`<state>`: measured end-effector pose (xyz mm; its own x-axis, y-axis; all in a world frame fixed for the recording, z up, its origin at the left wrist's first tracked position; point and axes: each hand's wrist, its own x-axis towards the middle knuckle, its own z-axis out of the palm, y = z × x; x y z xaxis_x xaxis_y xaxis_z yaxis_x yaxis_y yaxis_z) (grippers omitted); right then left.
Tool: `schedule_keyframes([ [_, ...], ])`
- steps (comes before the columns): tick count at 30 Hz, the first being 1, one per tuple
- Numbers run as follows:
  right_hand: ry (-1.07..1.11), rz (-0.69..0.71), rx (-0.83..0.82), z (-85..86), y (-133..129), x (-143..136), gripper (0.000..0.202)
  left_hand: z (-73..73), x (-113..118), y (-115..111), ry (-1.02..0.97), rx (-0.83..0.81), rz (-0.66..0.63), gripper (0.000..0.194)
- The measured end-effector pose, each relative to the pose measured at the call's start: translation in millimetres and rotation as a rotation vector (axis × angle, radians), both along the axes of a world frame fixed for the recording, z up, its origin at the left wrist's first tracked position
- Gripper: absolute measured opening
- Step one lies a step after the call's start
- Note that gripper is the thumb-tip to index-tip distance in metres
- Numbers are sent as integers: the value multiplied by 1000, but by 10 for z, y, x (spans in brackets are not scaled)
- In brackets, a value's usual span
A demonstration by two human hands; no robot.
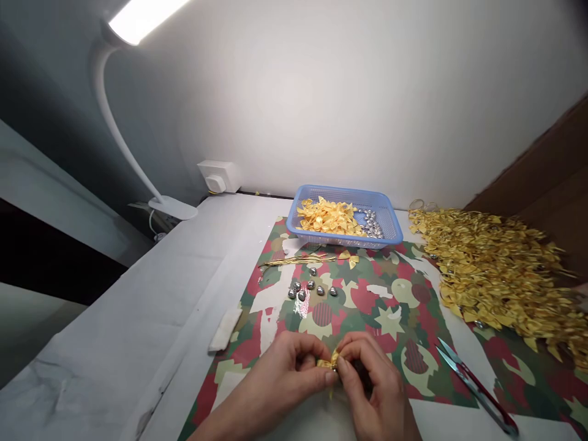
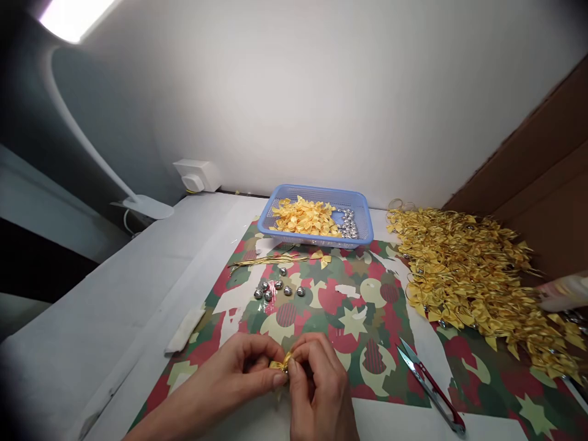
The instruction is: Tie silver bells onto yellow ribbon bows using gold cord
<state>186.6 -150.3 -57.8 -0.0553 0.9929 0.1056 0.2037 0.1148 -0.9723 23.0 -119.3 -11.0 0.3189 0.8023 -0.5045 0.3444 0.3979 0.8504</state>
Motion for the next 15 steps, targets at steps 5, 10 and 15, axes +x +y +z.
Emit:
schedule_keyframes([
  [5, 290, -17, -133, 14, 21, -1, 24, -25, 26, -37, -96, -11, 83, 13],
  [10, 376, -61, -170, 60, 6, -34, 28, 23, 64, -98, -205, -82, 179, 24],
  [15, 339, -85, -82, 80, 7, -65, 27, 115, 106, -153, -536, -343, 351, 28],
])
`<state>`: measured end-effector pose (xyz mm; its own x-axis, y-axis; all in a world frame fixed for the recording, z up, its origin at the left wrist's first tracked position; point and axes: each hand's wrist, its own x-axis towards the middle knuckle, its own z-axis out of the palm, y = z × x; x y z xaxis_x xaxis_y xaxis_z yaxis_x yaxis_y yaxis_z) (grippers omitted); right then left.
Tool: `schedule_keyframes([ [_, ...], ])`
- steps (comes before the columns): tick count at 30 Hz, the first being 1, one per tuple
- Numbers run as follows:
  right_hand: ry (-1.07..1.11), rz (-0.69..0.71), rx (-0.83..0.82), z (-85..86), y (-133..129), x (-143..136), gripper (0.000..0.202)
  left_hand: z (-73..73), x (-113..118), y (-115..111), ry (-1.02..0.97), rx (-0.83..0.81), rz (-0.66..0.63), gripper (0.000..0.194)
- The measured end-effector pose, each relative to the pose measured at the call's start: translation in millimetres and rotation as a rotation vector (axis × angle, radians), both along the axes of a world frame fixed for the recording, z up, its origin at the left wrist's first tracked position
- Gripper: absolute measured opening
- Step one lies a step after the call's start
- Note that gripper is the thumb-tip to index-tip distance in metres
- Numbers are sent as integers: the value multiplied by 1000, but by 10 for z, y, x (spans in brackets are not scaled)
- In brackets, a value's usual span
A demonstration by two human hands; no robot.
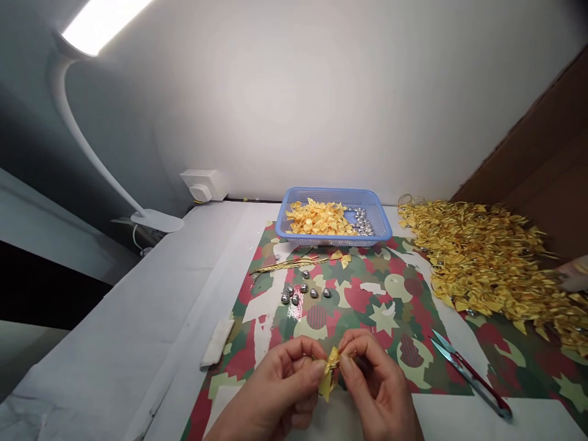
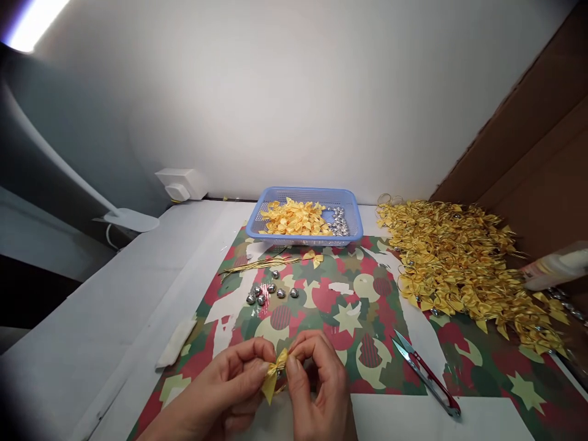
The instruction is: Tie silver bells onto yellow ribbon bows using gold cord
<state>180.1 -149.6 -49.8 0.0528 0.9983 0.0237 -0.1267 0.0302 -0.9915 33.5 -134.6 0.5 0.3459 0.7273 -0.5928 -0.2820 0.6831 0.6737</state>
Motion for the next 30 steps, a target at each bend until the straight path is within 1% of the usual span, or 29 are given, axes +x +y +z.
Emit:
schedule_keyframes([
  [2, -34, 8, 18, 6, 3, -7, 27, 18, 10, -4, -86, -59, 25, 28],
  [4, -66, 18, 15, 13, 1, -12, 27, 15, 12, -3, -85, -59, 17, 28],
  [7, -100, 16, 13, 17, -8, -15, 27, -18, 8, -5, -2, -18, -14, 29],
  [10, -135, 17, 33, 7, -14, -16, 25, -41, 11, -7, 139, 44, -27, 28],
  [15, -141, 8, 68, -15, -7, -13, 24, -27, 18, 3, 300, 156, -29, 22],
  [18, -142, 17, 94, -6, 1, 2, 23, -25, 2, 21, 393, 233, -95, 21],
  [21, -196, -34, 117, 38, 20, 51, 23, -36, -22, 38, 446, 280, -148, 22],
  [24, -242, -117, 131, 110, 51, 121, 23, -45, -38, 48, 456, 322, -138, 22],
  [26, -196, -127, 126, 158, 70, 151, 23, -45, -45, 52, 448, 356, -135, 22],
  [27, -137, -113, 105, 178, 78, 158, 24, -44, -47, 53, 443, 370, -137, 22],
  [28, -54, -84, 66, 195, 83, 158, 24, -42, -50, 53, 439, 380, -138, 22],
  [30, 160, 9, -71, 219, 91, 147, 25, -41, -55, 47, 432, 396, -137, 21],
])
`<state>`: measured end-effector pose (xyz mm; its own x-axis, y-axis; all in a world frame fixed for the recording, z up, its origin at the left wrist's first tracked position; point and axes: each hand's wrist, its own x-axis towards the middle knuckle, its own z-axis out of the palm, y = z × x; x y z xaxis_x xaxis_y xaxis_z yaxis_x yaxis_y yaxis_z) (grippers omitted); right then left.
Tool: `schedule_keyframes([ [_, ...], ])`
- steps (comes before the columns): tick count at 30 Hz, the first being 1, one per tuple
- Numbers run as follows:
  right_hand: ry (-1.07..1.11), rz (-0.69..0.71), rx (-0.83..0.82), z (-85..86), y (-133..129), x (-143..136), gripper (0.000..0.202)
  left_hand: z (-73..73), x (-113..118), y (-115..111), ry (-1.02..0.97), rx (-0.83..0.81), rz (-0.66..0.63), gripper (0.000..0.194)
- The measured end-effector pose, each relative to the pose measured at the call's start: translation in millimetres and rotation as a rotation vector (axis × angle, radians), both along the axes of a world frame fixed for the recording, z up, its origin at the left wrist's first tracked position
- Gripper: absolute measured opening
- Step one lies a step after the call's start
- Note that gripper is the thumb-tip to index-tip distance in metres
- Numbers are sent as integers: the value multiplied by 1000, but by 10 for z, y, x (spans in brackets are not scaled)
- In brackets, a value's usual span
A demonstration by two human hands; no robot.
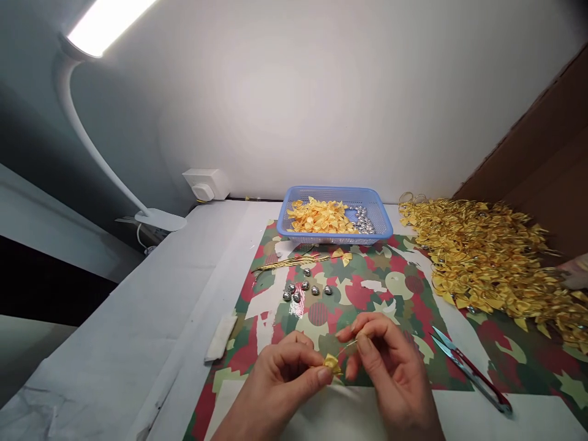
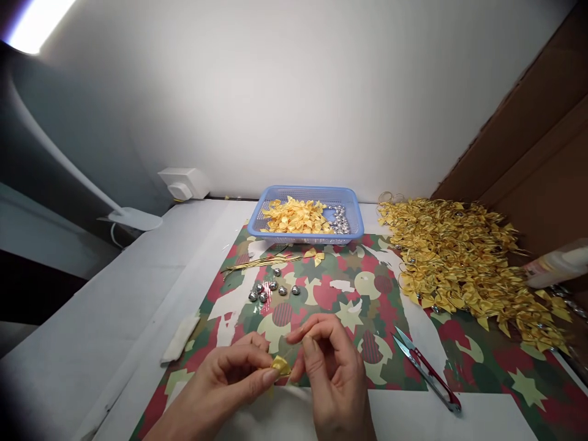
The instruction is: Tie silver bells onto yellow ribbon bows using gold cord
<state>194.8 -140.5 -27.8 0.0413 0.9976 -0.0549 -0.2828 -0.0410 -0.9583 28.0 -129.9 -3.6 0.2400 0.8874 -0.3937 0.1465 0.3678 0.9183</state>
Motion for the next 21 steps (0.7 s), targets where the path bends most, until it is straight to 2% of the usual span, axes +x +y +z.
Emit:
schedule_keyframes([
  [3, 282, 115, -167, 27, 25, -1, 23, -11, -18, -26, -18, 8, 14, 18],
  [5, 360, 102, -188, 51, 61, 38, 21, -26, -43, -45, -32, 6, 25, 16],
  [8, 346, 27, -127, 101, 127, 154, 18, -42, -97, -55, -26, 20, 32, 15],
  [11, 252, 23, -65, 167, 159, 268, 18, -48, -146, -37, -10, 51, 27, 18],
  [17, 187, -13, -77, 295, 134, 293, 20, -81, -161, -13, 12, 77, 14, 16],
  [21, 223, -25, -91, 265, 147, 309, 17, -100, -125, -67, 27, 91, 3, 19],
])
